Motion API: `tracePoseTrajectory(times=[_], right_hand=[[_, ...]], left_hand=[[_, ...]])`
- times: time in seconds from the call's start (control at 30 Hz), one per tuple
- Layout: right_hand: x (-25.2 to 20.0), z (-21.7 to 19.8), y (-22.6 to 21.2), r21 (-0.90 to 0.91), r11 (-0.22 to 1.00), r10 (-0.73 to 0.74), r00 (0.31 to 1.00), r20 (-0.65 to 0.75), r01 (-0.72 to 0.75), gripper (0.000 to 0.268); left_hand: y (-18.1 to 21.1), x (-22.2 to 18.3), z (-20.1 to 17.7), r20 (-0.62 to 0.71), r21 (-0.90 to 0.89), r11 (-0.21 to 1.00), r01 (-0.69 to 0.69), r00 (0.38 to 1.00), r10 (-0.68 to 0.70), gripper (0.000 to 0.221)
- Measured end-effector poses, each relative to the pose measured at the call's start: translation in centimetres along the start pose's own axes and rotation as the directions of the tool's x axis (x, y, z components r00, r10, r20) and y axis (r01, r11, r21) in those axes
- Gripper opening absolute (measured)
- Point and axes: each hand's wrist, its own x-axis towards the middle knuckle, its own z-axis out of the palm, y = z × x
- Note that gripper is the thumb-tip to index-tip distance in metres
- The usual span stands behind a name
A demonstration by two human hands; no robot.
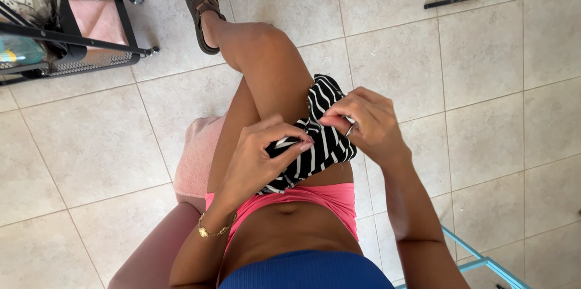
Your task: Trimming loose threads and excess fabric from a striped garment using small scissors
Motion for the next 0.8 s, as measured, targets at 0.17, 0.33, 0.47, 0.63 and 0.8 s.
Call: tracePoseTrajectory(times=[0.17,0.33,0.47,0.63,0.8], right_hand=[[-0.9,-1.1,3.5,-0.092,0.973,0.217,0.976,0.022,-0.214,0.015],[1.9,-2.9,0.9,-0.142,0.844,0.536,0.811,0.234,-0.517,0.017],[4.0,-3.1,-3.4,0.028,0.868,0.308,0.581,0.753,-0.496,0.026],[4.3,-0.5,-0.6,-0.140,0.829,0.299,0.217,0.929,-0.542,0.032],[5.7,-0.8,-0.1,-0.169,0.731,0.233,0.009,0.972,-0.661,0.036]], left_hand=[[-0.8,0.3,-0.1,-0.071,-0.002,0.999,-0.049,0.996,0.049,0.007],[-1.5,1.4,-1.0,-0.160,-0.008,0.998,0.062,0.985,-0.063,0.007],[-1.0,1.7,-1.2,-0.190,-0.035,0.989,0.142,0.971,-0.146,0.010],[-0.4,1.2,-1.2,-0.145,-0.086,0.981,0.174,0.972,-0.185,0.010],[-2.7,0.7,-0.8,-0.116,-0.121,0.978,0.173,0.976,-0.187,0.009]])
